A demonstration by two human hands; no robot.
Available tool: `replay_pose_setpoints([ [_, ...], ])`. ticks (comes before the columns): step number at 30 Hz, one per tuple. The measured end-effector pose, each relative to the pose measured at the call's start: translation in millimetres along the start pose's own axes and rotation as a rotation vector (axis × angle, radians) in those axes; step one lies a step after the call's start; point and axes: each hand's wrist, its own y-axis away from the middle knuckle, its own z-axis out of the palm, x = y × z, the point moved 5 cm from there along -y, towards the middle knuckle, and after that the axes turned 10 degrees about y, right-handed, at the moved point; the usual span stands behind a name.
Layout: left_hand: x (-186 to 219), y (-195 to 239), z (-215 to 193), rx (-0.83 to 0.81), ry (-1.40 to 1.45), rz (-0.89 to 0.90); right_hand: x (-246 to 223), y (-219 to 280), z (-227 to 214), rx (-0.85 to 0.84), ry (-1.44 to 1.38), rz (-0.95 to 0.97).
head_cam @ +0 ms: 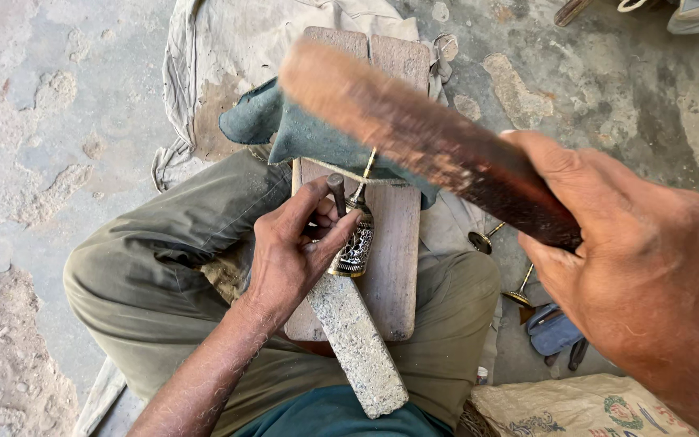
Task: The person sits on the floor and uses a wooden mallet to strike a metal punch held against a brass goblet stem. They repeatedly reposition the punch and strike it to create a pattern on the stem, with other finished goblets visible nearby.
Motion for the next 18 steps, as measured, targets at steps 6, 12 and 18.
replay_pose_setpoints([
  [6,-0.6,-0.8,1.1,-0.010,0.024,-0.017,6.3,2.5,6.2,-0.025,-0.001,0.015],
  [12,0.2,-1.4,1.2,-0.017,0.032,-0.036,13.1,2.9,18.2,-0.103,0.101,0.027],
  [18,1.7,-1.7,1.2,-0.025,0.019,-0.021,14.0,2.3,15.4,-0.061,0.051,0.023],
])
